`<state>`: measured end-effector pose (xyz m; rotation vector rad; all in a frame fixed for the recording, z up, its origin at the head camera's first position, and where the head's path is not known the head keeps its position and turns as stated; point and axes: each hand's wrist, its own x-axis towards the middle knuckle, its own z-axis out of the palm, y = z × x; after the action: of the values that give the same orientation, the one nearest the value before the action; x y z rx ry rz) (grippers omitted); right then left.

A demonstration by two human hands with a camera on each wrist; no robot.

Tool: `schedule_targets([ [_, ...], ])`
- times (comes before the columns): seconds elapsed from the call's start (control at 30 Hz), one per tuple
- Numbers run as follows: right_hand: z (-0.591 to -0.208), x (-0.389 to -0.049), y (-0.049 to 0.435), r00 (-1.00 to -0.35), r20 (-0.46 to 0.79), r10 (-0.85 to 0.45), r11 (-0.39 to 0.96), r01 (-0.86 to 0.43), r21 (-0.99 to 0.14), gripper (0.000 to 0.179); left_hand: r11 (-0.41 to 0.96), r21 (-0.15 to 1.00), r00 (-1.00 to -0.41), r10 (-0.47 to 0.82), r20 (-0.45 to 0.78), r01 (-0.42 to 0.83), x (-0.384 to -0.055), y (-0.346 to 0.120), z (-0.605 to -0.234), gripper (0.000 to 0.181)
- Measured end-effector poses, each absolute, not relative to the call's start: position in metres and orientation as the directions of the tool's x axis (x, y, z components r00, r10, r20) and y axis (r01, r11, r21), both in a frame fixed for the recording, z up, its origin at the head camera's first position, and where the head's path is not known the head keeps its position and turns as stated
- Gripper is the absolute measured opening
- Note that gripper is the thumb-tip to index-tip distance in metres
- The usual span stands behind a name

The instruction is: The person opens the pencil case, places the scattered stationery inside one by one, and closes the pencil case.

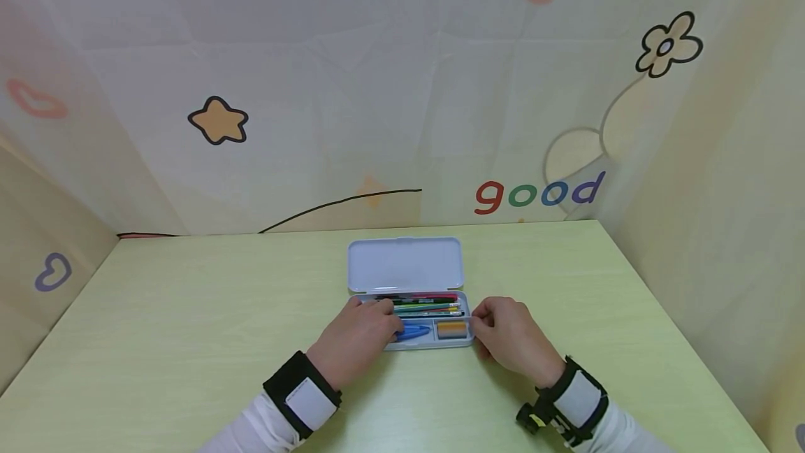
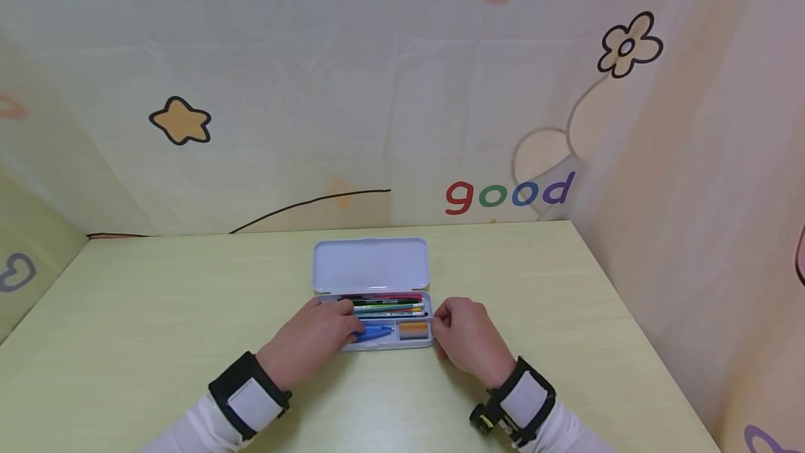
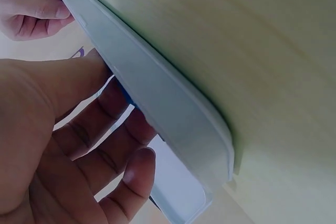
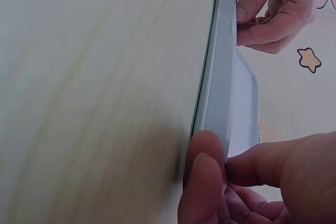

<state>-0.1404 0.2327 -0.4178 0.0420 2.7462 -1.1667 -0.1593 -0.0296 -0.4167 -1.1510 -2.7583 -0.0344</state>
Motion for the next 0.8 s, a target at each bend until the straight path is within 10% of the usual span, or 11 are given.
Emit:
schedule_targets([
  [0.8,-0.4201,-0.1407,0.2360,-0.990,-0.120,-0.070,0.690,0.039,-0.723,0.009,0.685,-0.073,-0.673,0.727,0.136,0.725,-0.1605,-0.0274,-0.4137,0.012],
])
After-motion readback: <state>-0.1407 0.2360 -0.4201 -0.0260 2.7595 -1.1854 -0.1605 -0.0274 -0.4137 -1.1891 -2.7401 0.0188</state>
